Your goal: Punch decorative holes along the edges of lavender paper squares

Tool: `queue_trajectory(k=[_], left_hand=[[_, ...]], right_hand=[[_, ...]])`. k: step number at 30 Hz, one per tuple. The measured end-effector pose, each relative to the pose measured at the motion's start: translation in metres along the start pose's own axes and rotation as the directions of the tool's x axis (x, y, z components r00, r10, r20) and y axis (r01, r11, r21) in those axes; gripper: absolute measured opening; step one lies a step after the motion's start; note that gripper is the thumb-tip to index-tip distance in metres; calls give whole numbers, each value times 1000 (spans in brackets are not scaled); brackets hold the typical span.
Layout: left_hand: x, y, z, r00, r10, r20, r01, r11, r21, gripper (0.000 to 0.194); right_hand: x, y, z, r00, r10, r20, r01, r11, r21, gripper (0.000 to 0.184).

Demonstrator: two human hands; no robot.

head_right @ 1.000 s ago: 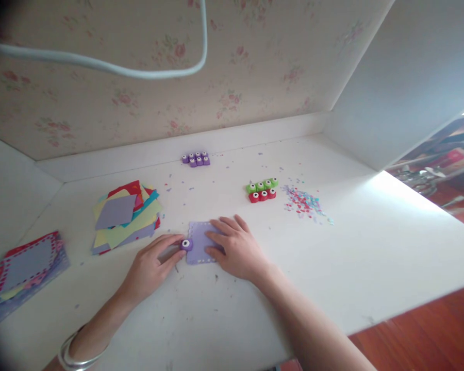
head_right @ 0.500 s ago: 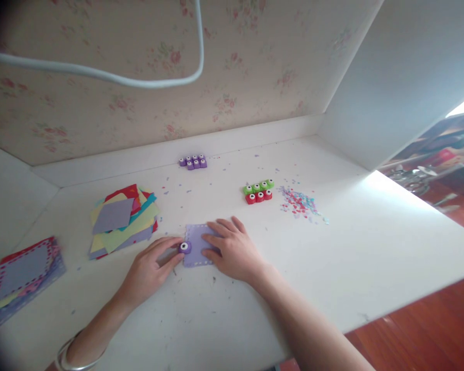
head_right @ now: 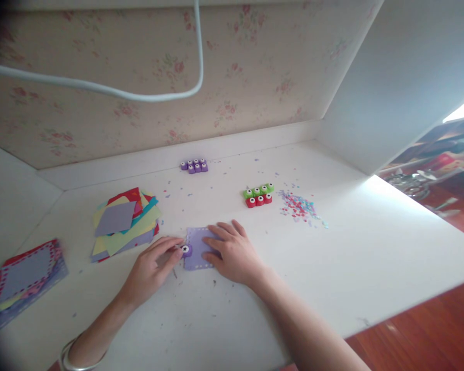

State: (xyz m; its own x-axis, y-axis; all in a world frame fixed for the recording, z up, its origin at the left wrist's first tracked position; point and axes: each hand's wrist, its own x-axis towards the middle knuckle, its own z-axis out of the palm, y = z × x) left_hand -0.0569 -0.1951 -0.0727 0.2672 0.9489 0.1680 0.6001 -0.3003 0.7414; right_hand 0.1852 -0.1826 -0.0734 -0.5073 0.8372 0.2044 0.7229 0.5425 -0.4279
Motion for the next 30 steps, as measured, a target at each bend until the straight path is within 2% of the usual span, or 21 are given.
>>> queue_trajectory(k=[8,17,26,30], left_hand=[[14,6,8,997,-55,55,53,998,40,22],[28,12,5,976,-163,146,147,983,113,17],[12,7,-4,990,-66,123,62,998,30,29],[7,0,-16,991,-88,100,82,994,66,31]], right_hand=[[-1,0,1,1000,-3,-3,3,1000,2,35],[-1,-2,3,1000,21,-7,-21,1000,-10,34],[-1,-2,4,999,35,-19,-35,999,-6,33],[0,-2,2,1000,30,-7,-30,1000,-6,33]])
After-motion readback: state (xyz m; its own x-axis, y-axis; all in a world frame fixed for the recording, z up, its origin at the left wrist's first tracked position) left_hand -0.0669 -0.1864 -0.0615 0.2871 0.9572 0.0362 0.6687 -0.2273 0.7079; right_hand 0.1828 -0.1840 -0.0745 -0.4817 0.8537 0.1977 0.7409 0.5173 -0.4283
